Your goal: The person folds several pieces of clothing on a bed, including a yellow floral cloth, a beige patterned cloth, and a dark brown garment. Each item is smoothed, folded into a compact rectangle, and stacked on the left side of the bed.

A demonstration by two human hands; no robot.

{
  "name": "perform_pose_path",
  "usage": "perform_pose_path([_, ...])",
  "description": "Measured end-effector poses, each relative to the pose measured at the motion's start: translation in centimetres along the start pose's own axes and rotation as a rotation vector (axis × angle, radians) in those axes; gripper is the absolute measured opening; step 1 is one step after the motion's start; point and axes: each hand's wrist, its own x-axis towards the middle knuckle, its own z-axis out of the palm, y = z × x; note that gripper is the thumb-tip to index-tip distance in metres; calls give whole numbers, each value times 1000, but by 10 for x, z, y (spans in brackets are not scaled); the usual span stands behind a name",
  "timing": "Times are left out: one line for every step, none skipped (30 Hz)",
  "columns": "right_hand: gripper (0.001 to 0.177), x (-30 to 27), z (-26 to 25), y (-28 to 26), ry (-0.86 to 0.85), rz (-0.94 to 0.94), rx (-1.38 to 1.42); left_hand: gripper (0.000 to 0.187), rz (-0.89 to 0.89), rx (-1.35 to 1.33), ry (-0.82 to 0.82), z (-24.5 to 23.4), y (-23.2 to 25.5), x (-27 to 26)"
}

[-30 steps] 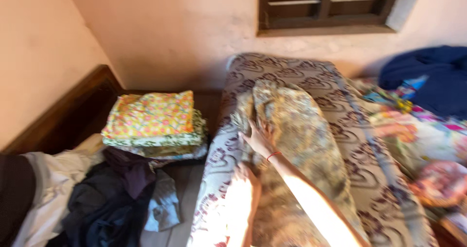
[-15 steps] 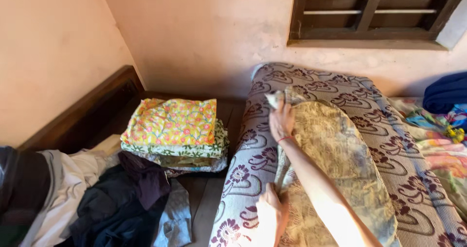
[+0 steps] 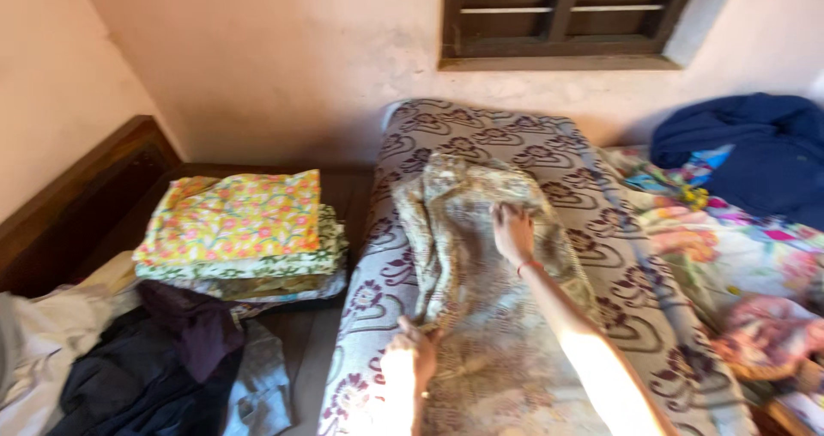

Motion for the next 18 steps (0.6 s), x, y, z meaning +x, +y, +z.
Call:
perform_pose_path([49,-17,-7,11,-58,-31,-200,83,12,25,0,-5,6,-2])
perform_pose_path([53,-30,-9,13,109,-192,-162,84,23,57,4,-10,12,-5])
perform_pose_path([59,-42,-13,11,271,-352,-120,85,38,95,15,-14,15,-12])
perform_pose_path([53,-54,-16,6,214,-366,-94,87,51,138,25,-18,18,-20])
perform_pose_path([48,-65,-17,-7,79,-349,-59,88,112,137,90,-21,22,-26])
perform_pose_path([42,-76,-17,-23,-45,-348,-16,90,160,136,123,-22,27,-32])
perform_pose_path([37,-87,-18,-39,-126,-378,18,84,219,61,140,-22,34,-31])
perform_pose_path([32,-100,-20,-52,-193,-396,47,77,370,16,221,-17,44,-26])
perform_pose_path([28,-115,-19,-69,-249,-425,86,71,520,-26,303,-10,52,-20])
perform_pose_path([30,-134,-20,-81,-274,-416,111,71,485,24,147,0,62,-7])
perform_pose_path([32,-149,-22,-93,-295,-407,135,73,446,74,-4,8,73,16])
perform_pose_path([34,-164,-24,-104,-316,-399,160,74,420,132,-122,17,75,36])
perform_pose_path([36,-173,-29,-111,-327,-386,181,75,403,193,-237,26,78,59])
perform_pose_path([41,-180,-35,-116,-321,-405,196,77,385,256,-351,36,76,79])
perform_pose_path([47,-189,-45,-117,-320,-443,220,74,420,356,-428,47,72,97])
perform_pose_path([53,-198,-54,-121,-318,-493,245,72,455,457,-504,57,65,116])
perform_pose_path([60,-208,-66,-121,-302,-560,266,70,488,555,-574,68,62,134])
perform_pose_path([67,-219,-77,-122,-294,-616,293,68,526,576,-585,79,61,150])
